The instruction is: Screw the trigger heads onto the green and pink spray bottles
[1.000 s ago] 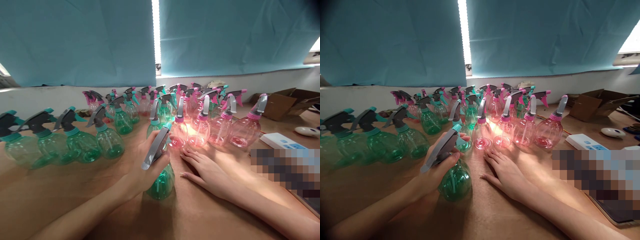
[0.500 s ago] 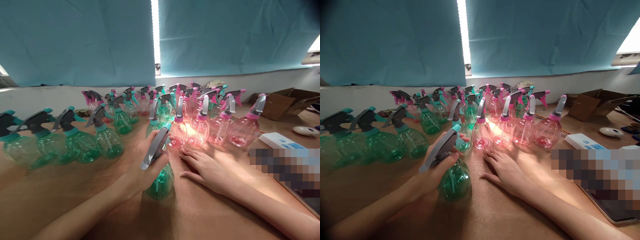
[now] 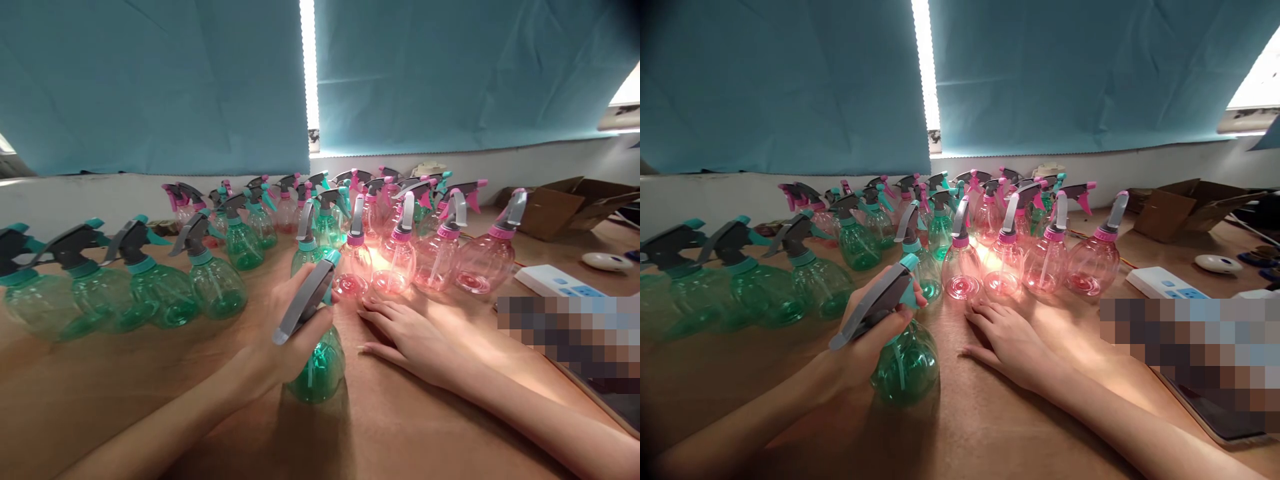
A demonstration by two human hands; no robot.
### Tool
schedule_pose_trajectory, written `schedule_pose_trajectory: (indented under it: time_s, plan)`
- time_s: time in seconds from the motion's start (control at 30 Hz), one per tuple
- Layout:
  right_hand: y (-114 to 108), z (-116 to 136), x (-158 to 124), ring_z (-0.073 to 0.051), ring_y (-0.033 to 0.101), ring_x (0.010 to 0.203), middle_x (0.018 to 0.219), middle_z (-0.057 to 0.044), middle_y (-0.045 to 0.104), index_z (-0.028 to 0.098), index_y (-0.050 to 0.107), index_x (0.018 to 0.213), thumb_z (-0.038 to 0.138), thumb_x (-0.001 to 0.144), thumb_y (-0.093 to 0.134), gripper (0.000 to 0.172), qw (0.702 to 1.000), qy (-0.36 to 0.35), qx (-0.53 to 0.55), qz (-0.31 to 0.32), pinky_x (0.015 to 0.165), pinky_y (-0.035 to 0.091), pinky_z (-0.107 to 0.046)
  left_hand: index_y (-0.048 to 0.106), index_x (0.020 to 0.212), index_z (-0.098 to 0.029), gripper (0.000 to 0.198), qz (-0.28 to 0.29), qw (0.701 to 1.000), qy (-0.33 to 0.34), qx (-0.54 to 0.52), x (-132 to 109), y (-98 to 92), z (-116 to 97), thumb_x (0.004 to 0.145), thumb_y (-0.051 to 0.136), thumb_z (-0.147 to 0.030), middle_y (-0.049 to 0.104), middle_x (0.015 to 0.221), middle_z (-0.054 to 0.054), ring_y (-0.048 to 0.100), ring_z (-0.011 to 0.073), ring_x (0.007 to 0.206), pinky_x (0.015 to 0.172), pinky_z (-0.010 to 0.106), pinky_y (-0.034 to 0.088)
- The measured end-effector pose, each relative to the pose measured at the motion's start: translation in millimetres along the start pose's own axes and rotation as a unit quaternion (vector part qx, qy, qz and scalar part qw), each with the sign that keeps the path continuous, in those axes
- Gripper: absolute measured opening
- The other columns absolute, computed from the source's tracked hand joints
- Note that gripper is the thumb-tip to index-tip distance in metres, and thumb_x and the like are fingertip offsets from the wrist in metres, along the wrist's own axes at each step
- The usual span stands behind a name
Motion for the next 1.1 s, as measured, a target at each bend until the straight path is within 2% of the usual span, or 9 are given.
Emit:
schedule_pose_trajectory:
  time_s: [0.2, 0.3, 0.4, 0.6, 0.7, 0.87, 1.1]
  plan:
    - [0.4, 0.1, 0.0, -0.034, 0.055, 0.127, 0.138, -0.016, 0.059, 0.016, 0.058, 0.135, 0.057, 0.094, 0.051, 0.059, 1.000, 0.000, -0.007, 0.006, 0.105, 0.045, -0.053, 0.045, 0.079, -0.022, 0.007, 0.008, 1.000, -0.007, -0.005, -0.9, 0.3, 0.2, 0.082, 0.050, -0.018, 0.049, 0.072, -0.002, 0.045, 0.0137, 0.064, 0.058, 0.030, 0.035]
    - [1.6, 0.0, -0.5, -0.034, 0.054, 0.127, 0.137, -0.018, 0.059, 0.012, 0.058, 0.134, 0.057, 0.094, 0.050, 0.061, 1.000, 0.001, -0.009, 0.011, 0.106, 0.044, -0.054, 0.047, 0.086, -0.023, 0.008, -0.007, 1.000, -0.017, 0.003, -1.4, 1.1, 0.0, 0.082, 0.050, -0.016, 0.046, 0.070, -0.004, 0.049, 0.0142, 0.065, 0.059, 0.029, 0.036]
    - [2.5, -0.5, -1.3, -0.034, 0.054, 0.127, 0.136, -0.017, 0.060, 0.014, 0.059, 0.134, 0.057, 0.094, 0.051, 0.059, 1.000, 0.004, 0.000, 0.007, 0.106, 0.044, -0.054, 0.050, 0.094, -0.023, 0.014, -0.019, 1.000, -0.007, 0.015, -1.8, 2.1, -0.6, 0.081, 0.051, -0.016, 0.046, 0.067, -0.005, 0.051, 0.0148, 0.064, 0.062, 0.030, 0.038]
    - [3.7, -0.7, -1.9, -0.034, 0.054, 0.127, 0.136, -0.018, 0.060, 0.015, 0.058, 0.135, 0.056, 0.095, 0.048, 0.058, 1.000, 0.000, 0.005, 0.009, 0.105, 0.044, -0.054, 0.050, 0.096, -0.023, 0.016, -0.008, 1.000, 0.001, 0.005, -1.4, 3.1, -0.6, 0.082, 0.050, -0.015, 0.043, 0.064, -0.006, 0.044, 0.0127, 0.058, 0.060, 0.030, 0.034]
    - [4.2, -1.0, -2.2, -0.034, 0.054, 0.128, 0.136, -0.017, 0.060, 0.016, 0.058, 0.136, 0.055, 0.096, 0.049, 0.057, 1.000, 0.001, 0.003, 0.007, 0.105, 0.044, -0.054, 0.050, 0.094, -0.023, 0.015, -0.012, 1.000, -0.004, -0.002, -1.2, 2.5, -0.2, 0.081, 0.050, -0.015, 0.046, 0.068, -0.005, 0.042, 0.0123, 0.059, 0.058, 0.029, 0.032]
    - [4.6, 0.0, -2.0, -0.034, 0.052, 0.129, 0.136, -0.020, 0.059, 0.010, 0.057, 0.135, 0.055, 0.097, 0.047, 0.060, 1.000, -0.008, -0.013, 0.019, 0.106, 0.044, -0.053, 0.051, 0.098, -0.024, 0.018, -0.006, 1.000, -0.004, 0.002, -0.4, 3.1, 0.2, 0.082, 0.049, -0.015, 0.046, 0.066, -0.006, 0.040, 0.0125, 0.058, 0.058, 0.029, 0.031]
    - [3.9, 1.3, -1.7, -0.034, 0.053, 0.129, 0.137, -0.021, 0.058, 0.008, 0.057, 0.135, 0.055, 0.098, 0.044, 0.062, 0.999, -0.010, -0.030, 0.027, 0.107, 0.044, -0.052, 0.051, 0.099, -0.023, 0.019, -0.009, 1.000, -0.003, 0.007, -0.1, 3.2, -0.3, 0.082, 0.049, -0.015, 0.046, 0.067, -0.006, 0.042, 0.0124, 0.058, 0.059, 0.030, 0.032]
Point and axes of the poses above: each hand's wrist, its own x-axis towards the middle knuckle, its own y-axis out of the palm, z = x × y, the point moved 3 cm from there along x, towards the middle knuckle
